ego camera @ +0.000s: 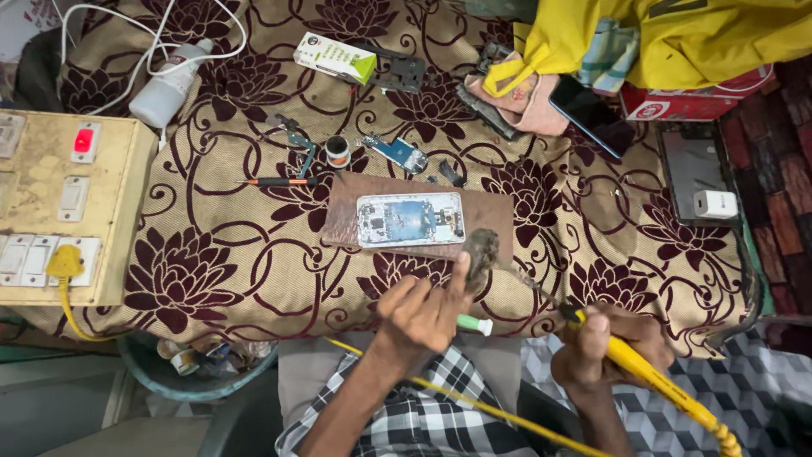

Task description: The person uses a soldering iron and flux to work on a disassembled smartphone motherboard. They repeatedly apply flux and solder to various points on the circuit board while seated at a cluttered workbench.

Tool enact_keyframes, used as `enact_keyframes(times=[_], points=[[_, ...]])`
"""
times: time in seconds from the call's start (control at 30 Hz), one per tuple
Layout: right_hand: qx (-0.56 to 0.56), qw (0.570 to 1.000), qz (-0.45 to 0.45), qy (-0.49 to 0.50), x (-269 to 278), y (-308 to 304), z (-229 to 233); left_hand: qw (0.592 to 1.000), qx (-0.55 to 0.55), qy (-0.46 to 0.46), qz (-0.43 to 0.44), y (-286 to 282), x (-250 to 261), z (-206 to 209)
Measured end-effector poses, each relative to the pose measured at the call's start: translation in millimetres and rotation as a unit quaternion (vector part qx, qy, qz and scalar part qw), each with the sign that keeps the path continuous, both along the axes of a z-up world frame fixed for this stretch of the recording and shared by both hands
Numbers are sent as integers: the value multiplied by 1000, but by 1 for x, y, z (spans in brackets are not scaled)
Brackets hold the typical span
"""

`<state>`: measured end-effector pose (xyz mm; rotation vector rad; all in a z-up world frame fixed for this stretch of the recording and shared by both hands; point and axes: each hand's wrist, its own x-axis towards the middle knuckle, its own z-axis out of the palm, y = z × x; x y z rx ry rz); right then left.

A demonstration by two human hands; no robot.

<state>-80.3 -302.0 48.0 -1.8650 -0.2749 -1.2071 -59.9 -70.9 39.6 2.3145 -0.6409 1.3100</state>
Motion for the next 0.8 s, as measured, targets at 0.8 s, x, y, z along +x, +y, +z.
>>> enact_keyframes(times=[0.8], points=[[43,997,-60,19,1,2,6,999,-37,-20,-16,-8,13,2]])
